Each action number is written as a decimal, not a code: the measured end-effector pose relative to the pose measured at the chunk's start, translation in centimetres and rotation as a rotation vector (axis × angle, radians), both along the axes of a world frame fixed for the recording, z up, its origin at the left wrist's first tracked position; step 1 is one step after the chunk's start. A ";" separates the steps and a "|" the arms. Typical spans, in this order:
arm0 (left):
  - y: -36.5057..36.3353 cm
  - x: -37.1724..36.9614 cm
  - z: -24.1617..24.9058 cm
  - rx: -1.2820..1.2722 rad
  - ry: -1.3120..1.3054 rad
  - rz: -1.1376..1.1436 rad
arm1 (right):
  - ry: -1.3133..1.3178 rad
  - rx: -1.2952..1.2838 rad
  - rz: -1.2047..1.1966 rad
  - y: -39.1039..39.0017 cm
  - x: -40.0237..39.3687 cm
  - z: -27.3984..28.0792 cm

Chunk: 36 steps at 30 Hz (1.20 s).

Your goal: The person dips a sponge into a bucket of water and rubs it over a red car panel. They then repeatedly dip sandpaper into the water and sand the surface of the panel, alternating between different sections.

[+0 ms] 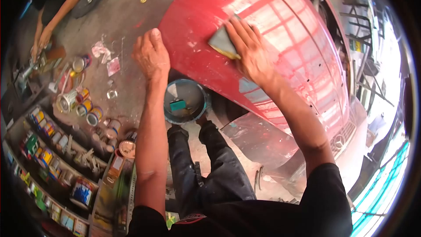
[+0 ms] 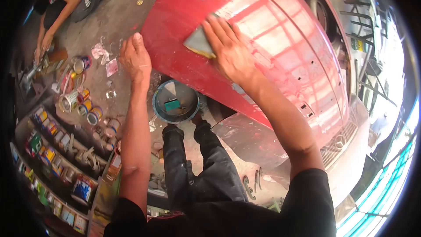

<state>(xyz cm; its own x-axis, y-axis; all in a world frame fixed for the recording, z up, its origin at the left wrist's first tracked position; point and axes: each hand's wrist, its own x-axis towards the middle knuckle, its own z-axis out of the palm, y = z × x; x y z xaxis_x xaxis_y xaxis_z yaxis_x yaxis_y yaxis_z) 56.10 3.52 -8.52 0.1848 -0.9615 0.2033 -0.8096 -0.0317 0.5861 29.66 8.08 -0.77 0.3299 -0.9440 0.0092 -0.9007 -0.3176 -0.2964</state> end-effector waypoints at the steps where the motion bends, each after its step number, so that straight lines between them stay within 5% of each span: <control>1: -0.6 0.0 -0.1 -0.012 0.061 -0.002 | 0.042 0.008 -0.004 1.4 -1.0 0.1; 3: -1.8 -0.4 -0.1 -0.033 0.174 -0.006 | 0.117 0.026 -0.012 3.3 -2.4 0.4; 8: -1.4 -0.9 -0.9 0.130 0.169 0.060 | -0.164 -0.153 -0.011 -4.3 5.0 -3.3; 11: -1.6 -0.4 -1.2 0.181 0.169 0.072 | 0.033 -0.321 -0.060 -7.6 8.9 -4.9; 16: -1.5 -0.5 -1.3 0.007 0.082 -0.012 | 0.220 -0.303 0.007 -7.3 6.1 -2.7; 22: -1.2 -0.9 -1.9 0.086 0.068 0.021 | 0.327 -0.097 0.181 -4.3 -2.7 -0.7; 29: -1.2 -1.5 -0.4 0.045 0.157 0.042 | 0.321 -0.180 0.273 -12.6 4.3 -1.1; 36: -1.3 -1.2 -0.9 -0.058 0.171 -0.022 | 0.381 -0.155 0.347 -9.7 0.7 0.1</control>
<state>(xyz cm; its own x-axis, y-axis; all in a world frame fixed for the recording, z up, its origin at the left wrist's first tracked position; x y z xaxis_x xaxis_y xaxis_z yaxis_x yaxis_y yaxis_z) 54.87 2.19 -9.39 0.2006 -0.9532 0.2261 -0.6980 0.0229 0.7157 30.36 -1.65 -0.68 0.6292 -0.7762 -0.0409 -0.7699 -0.6295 0.1048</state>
